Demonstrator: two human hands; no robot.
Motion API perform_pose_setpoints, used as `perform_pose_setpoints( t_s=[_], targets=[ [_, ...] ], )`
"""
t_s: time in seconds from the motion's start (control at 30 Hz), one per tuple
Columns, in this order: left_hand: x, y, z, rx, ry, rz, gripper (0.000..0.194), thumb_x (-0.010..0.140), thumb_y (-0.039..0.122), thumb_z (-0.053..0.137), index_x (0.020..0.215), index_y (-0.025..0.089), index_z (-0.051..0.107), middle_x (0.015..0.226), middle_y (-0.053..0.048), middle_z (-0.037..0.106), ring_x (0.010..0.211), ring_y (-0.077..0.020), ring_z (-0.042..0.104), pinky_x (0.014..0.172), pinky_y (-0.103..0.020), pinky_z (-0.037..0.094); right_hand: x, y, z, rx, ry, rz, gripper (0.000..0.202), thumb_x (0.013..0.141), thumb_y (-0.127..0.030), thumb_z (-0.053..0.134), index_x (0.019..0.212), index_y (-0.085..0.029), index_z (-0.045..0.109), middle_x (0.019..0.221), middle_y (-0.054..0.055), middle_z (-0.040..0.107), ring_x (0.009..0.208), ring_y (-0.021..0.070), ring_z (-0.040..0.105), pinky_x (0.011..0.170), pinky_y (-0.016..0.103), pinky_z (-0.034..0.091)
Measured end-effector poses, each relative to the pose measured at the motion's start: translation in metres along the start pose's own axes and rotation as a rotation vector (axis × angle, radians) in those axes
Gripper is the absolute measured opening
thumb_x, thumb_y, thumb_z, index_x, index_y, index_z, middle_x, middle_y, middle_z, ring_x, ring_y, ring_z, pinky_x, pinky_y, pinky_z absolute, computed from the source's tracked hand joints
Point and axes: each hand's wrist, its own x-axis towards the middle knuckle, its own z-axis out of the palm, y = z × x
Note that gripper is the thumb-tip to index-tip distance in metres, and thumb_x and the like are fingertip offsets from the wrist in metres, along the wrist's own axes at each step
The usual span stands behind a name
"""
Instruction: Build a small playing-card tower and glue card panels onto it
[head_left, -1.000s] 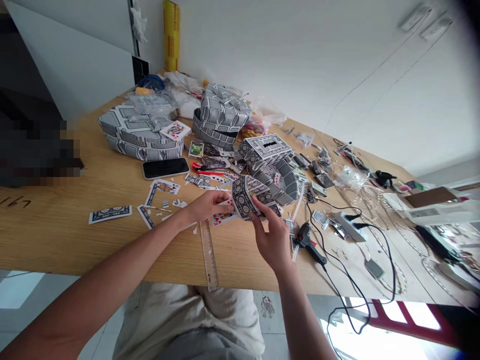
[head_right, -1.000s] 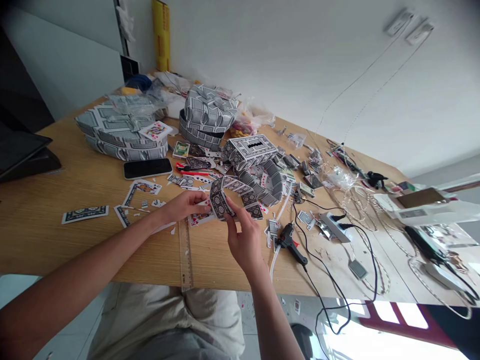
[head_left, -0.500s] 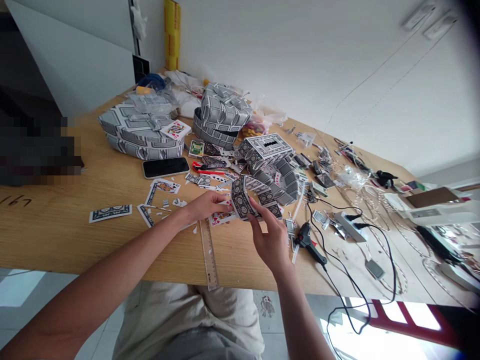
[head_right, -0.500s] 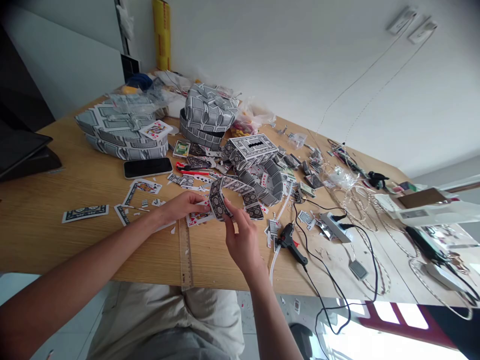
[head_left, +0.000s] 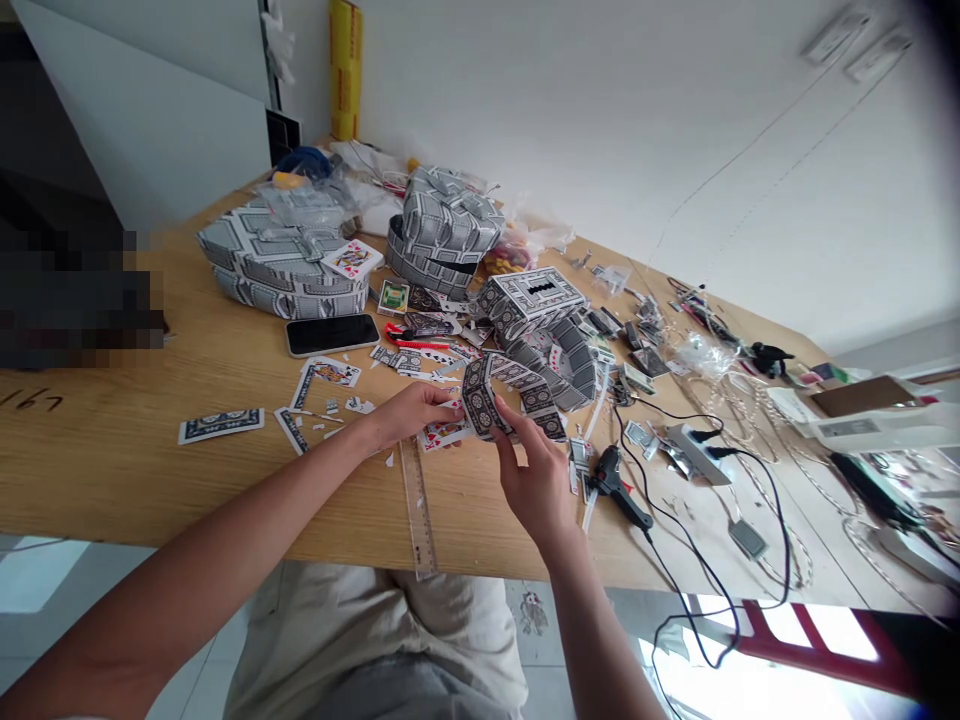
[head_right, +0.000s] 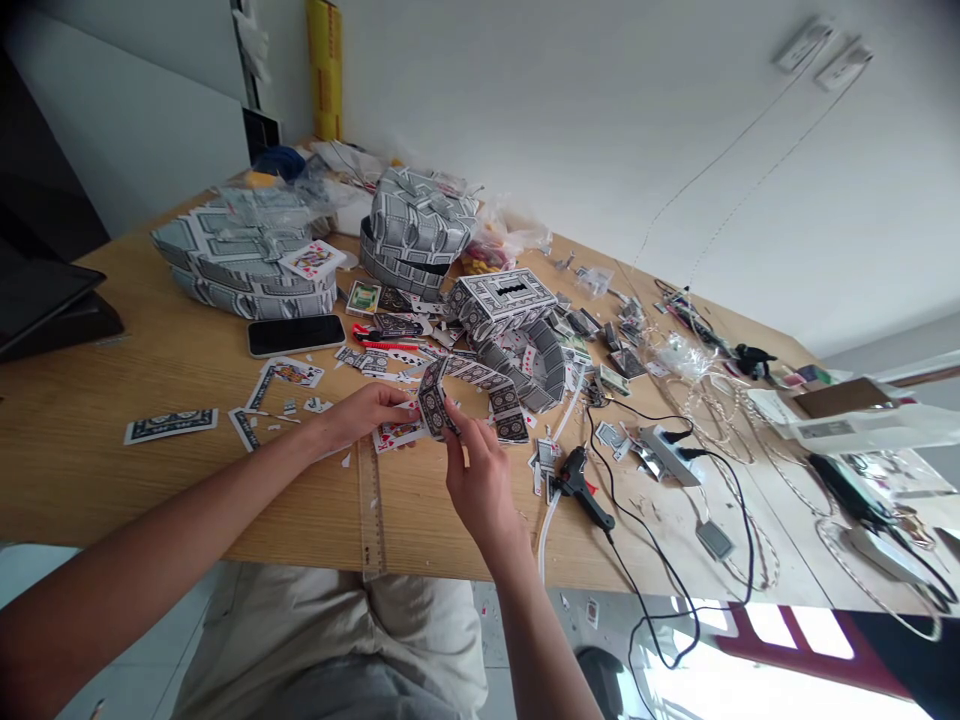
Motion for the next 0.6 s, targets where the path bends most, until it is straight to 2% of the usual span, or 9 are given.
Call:
perform_pose_setpoints(
  t_s=[0.2,0.43,0.6],
  targets=[
    [0.0012,-0.0004,0.0007,-0.012,0.019,-0.036,0.033,0.074,0.047,0.09,0.081,0.016,0.083,0.078,-0.008,0.081,0.068,-0.0194,0.071,0.068,-0.031,0.057,-0.0042,0.0025,0.0028,-0.039,-0.021,0.002,0.038,0.111,-0.018,0.056,0.147,-0.022,0.067,0.115,0.012,0.082,0.097,0.0261,0.079,0.084,0.036,0.063],
    [0.0032,-0.0043,-0.0025,0.018,0.063,-0.048,0.023,0.072,0.037,0.087,0.083,0.016,0.084,0.09,-0.009,0.084,0.082,-0.0227,0.074,0.076,-0.033,0.058,-0.0072,0.0081,0.0078,-0.009,-0.073,-0.015,0.038,0.112,-0.016,0.053,0.148,-0.021,0.066,0.11,0.012,0.081,0.094,0.0273,0.076,0.083,0.039,0.061],
    [0.0048,-0.0085,-0.0041,0.003,0.083,-0.076,0.025,0.072,0.039,0.086,0.083,0.016,0.083,0.092,-0.009,0.084,0.082,-0.0229,0.074,0.078,-0.035,0.06,-0.0084,0.0098,0.0096,-0.013,-0.094,-0.022,0.04,0.112,-0.015,0.051,0.148,-0.024,0.064,0.114,0.012,0.081,0.097,0.0278,0.076,0.091,0.043,0.061]
  ],
)
